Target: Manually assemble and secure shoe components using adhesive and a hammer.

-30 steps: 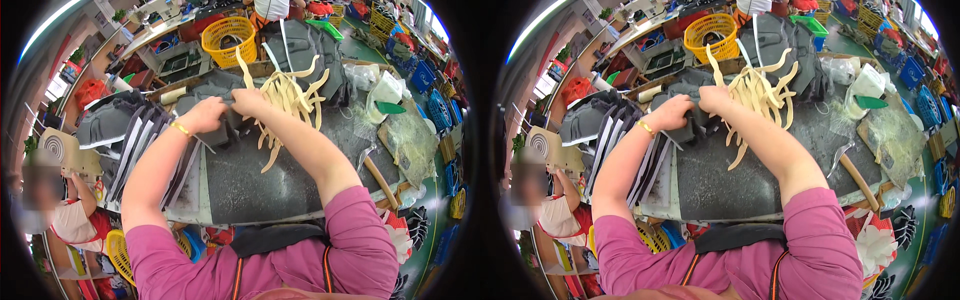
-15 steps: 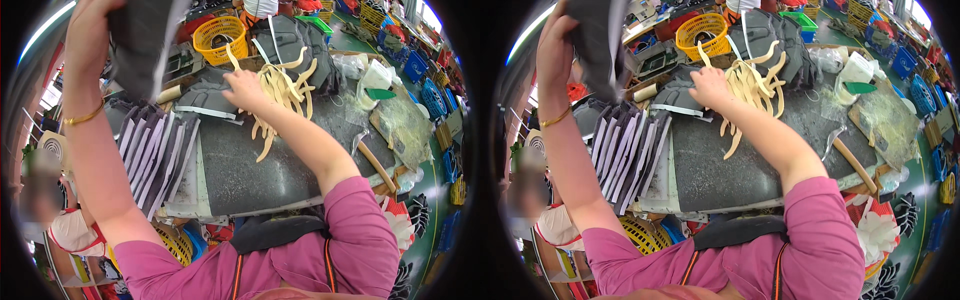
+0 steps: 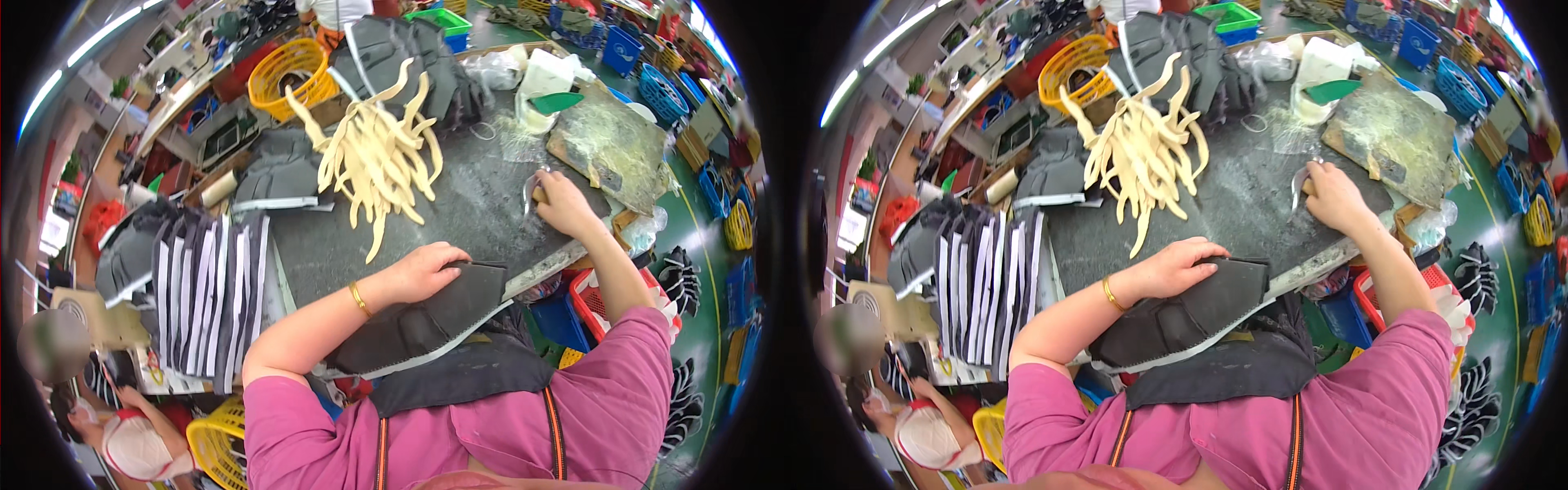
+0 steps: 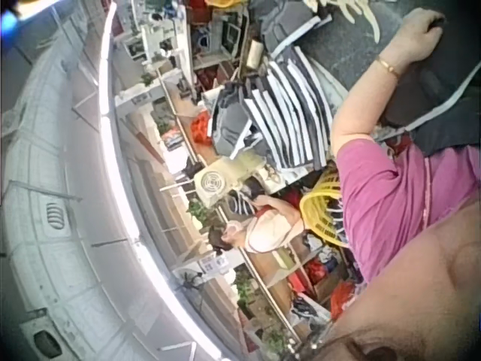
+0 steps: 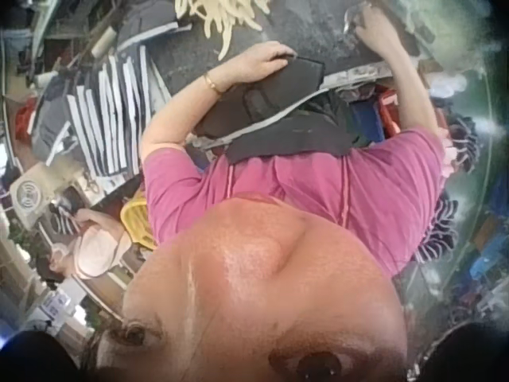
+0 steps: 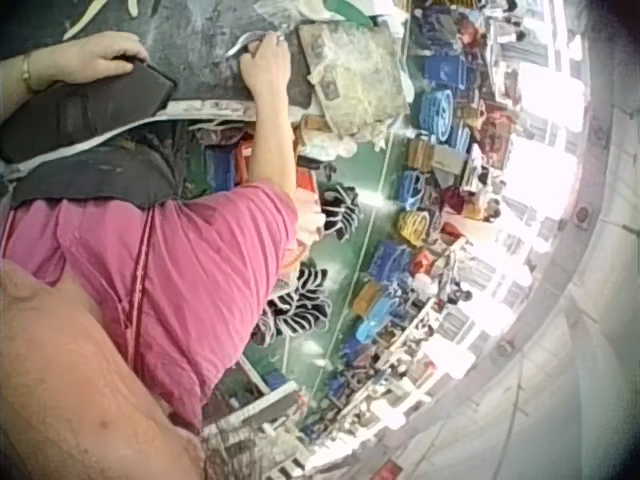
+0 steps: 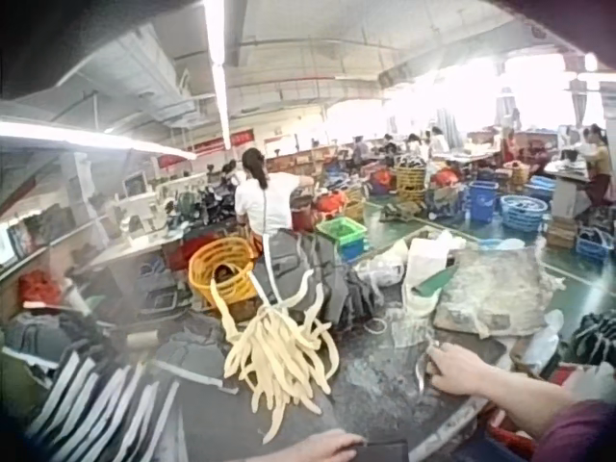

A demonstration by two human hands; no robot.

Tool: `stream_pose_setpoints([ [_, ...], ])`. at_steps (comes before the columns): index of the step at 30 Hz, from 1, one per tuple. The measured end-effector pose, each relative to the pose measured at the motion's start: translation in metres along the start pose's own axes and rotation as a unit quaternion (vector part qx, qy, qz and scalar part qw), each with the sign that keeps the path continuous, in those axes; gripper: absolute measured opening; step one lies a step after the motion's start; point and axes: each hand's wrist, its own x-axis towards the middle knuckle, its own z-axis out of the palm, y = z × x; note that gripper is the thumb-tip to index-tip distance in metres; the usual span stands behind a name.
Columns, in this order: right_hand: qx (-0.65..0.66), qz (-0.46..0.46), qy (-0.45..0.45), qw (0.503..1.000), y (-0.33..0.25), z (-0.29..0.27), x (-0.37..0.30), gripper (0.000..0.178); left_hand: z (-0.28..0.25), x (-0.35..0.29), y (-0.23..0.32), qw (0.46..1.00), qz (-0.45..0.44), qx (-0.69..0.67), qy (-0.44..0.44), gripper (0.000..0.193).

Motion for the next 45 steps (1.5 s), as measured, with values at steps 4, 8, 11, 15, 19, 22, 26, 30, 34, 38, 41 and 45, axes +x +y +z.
stream_pose_setpoints([
  [4, 0.011, -0.050, 0.015, 0.999, -0.009, -0.004, 0.008, 0.044, 0.002, 0.005, 0.000, 0.992, -0.008, 0.109, 0.061, 0.025],
  [8, 0.223, -0.007, -0.051, 0.973, -0.040, -0.038, -0.008, 0.029, 0.015, -0.002, -0.008, 0.987, -0.039, 0.102, 0.118, 0.020],
  [11, 0.303, -0.083, -0.128, 0.941, -0.078, -0.041, -0.039, 0.027, 0.019, -0.005, -0.014, 0.985, -0.020, 0.068, 0.160, 0.021],
  [15, 0.263, -0.192, -0.239, 0.915, -0.115, -0.016, -0.055, 0.027, 0.017, -0.005, -0.015, 0.988, -0.035, 0.052, 0.143, 0.021],
  [19, 0.210, -0.247, -0.235, 0.916, -0.112, -0.015, -0.051, 0.021, 0.015, -0.009, -0.018, 0.987, 0.012, 0.061, 0.149, 0.021],
  [22, 0.211, -0.246, -0.196, 0.925, -0.110, -0.020, -0.041, 0.020, 0.018, -0.013, -0.021, 0.972, 0.069, 0.141, 0.176, 0.022],
  [26, 0.189, -0.252, -0.195, 0.929, -0.121, -0.020, -0.023, 0.021, 0.025, -0.016, -0.022, 0.970, 0.070, 0.147, 0.183, 0.022],
  [30, 0.210, -0.284, -0.162, 0.922, -0.129, -0.021, -0.015, 0.019, 0.025, -0.018, -0.020, 0.969, 0.072, 0.148, 0.186, 0.022],
  [34, 0.155, -0.206, -0.282, 0.924, -0.128, -0.016, -0.021, 0.018, 0.023, -0.019, -0.018, 0.968, 0.061, 0.126, 0.208, 0.021],
  [38, 0.154, -0.298, -0.237, 0.912, -0.123, -0.009, -0.023, 0.018, 0.024, -0.022, -0.017, 0.973, 0.027, 0.100, 0.205, 0.022],
  [41, 0.218, -0.292, -0.128, 0.922, -0.121, -0.007, -0.020, 0.019, 0.026, -0.025, -0.015, 0.972, 0.018, 0.111, 0.207, 0.022],
  [45, 0.160, -0.289, -0.285, 0.900, -0.127, -0.006, -0.017, 0.018, 0.027, -0.028, -0.015, 0.964, 0.005, 0.117, 0.237, 0.017],
])
